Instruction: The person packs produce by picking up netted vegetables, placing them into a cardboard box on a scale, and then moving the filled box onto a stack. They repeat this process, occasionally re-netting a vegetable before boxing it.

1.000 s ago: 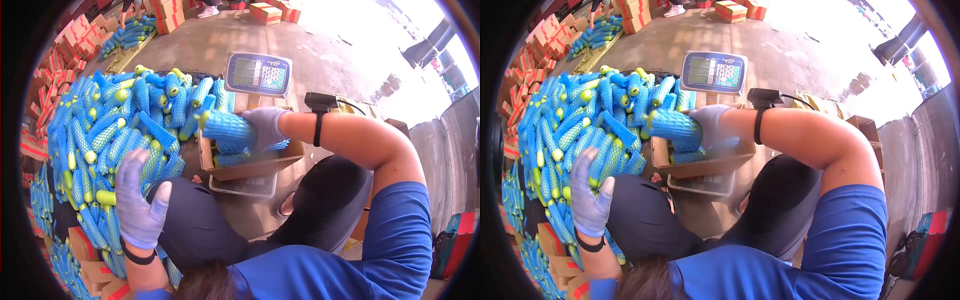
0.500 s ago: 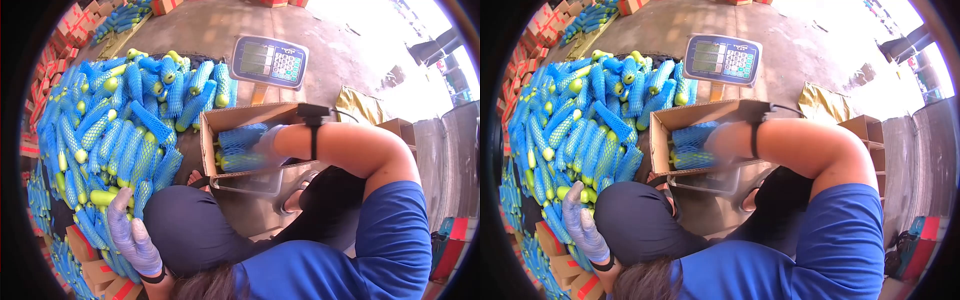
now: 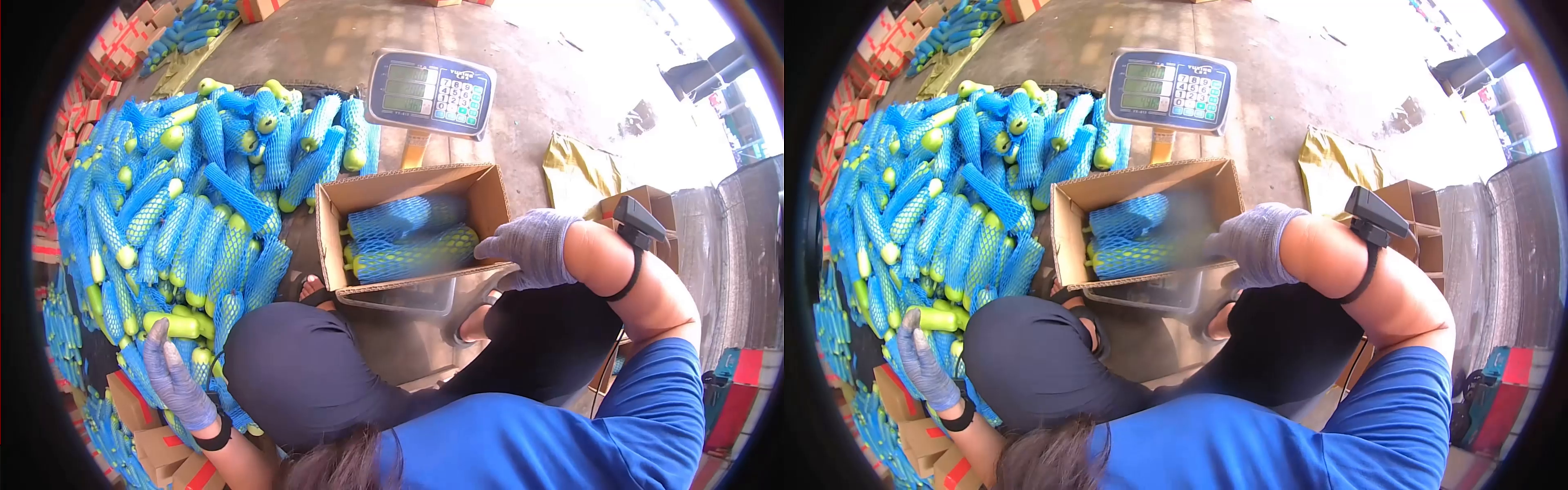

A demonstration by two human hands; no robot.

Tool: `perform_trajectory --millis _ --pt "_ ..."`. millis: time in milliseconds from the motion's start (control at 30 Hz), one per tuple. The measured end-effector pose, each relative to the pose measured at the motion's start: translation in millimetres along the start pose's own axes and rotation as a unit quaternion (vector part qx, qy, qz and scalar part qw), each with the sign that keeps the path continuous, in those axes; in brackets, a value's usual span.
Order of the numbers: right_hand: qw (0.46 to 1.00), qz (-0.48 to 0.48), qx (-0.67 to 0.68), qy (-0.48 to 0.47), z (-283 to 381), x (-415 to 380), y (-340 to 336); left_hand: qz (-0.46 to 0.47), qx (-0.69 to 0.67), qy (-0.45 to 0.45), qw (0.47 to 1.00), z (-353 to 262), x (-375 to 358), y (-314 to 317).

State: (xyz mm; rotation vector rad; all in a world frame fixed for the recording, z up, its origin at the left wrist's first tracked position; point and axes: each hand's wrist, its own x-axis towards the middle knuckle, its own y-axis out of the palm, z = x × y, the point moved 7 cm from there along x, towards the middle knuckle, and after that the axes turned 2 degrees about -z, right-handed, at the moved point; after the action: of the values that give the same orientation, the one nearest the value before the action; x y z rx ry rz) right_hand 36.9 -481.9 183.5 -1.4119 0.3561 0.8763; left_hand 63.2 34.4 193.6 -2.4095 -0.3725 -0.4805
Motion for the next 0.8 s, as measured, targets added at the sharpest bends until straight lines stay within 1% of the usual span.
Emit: perform_trajectory --millis 67,167,267,333,367,433,467,500,533,567,600,633,667,700,733,767,800 --pt "1.0 -0.01 0.019 0.002 -0.6 0.6 -2.0 0.02 0.008 0.008 1.0 -9.5 3.2 6.1" --pt "0.999 -0.022 -0.008 0.027 -9.2 4.5 4.4 0.037 0.023 0.019 0.999 -20.0 7.9 12.3" --pt "1.0 -0.004 0.02 0.002 -10.9 3.7 8.3 0.049 0.027 0.019 0.998 -22.1 10.2 15.8" --pt "0.994 -0.003 0.1 -0.037 -11.2 3.8 5.7 0.054 0.025 0.018 0.998 -21.2 13.3 17.6" --pt "0.994 -0.002 0.102 -0.036 -17.8 7.0 6.8 0.075 -0.002 0.001 0.997 -18.2 17.3 21.1" --pt "0.991 -0.044 0.124 -0.015 -36.3 15.8 7.1 0.131 -0.069 -0.04 0.988 -28.0 30.5 31.0" --pt "0.993 -0.068 0.099 -0.005 -40.1 16.0 -0.1 0.181 -0.095 -0.023 0.979 -32.2 47.2 34.3" --pt "0.987 -0.099 0.129 -0.005 -54.5 18.9 0.1 0.181 -0.102 -0.016 0.978 -50.7 62.3 37.0" --pt "0.983 -0.102 0.148 0.042 -61.2 14.1 -6.4 0.188 -0.088 0.007 0.978 -69.3 78.3 43.0" --pt "0.979 -0.121 0.155 0.056 -72.7 14.5 -9.2 0.191 -0.076 0.036 0.978 -86.6 95.4 50.7" --pt "0.974 -0.142 0.164 0.072 -85.8 15.6 -9.7 0.195 -0.075 0.042 0.977 -99.0 113.8 61.0" --pt "0.972 -0.149 0.166 0.075 -93.9 19.9 -14.6 0.27 -0.003 0.046 0.962 -108.7 126.7 81.9" --pt "0.969 -0.132 0.162 0.129 -104.4 27.1 -15.2 0.344 0.07 0.052 0.935 -115.9 130.8 98.2" --pt "0.96 -0.116 0.165 0.193 -115.8 28.8 -9.6 0.396 0.118 0.082 0.907 -119.4 123.4 118.1" --pt "0.962 -0.087 0.178 0.189 -119.4 32.9 -4.4 0.446 0.156 0.128 0.872 -121.1 110.5 153.8" --pt "0.962 -0.036 0.217 0.159 -120.3 40.8 5.8 0.516 0.227 0.145 0.813 -94.8 99.5 189.9" --pt "0.957 -0.04 0.239 0.157 -117.7 30.7 9.2 0.57 0.292 0.12 0.759 -70.4 81.0 220.8"
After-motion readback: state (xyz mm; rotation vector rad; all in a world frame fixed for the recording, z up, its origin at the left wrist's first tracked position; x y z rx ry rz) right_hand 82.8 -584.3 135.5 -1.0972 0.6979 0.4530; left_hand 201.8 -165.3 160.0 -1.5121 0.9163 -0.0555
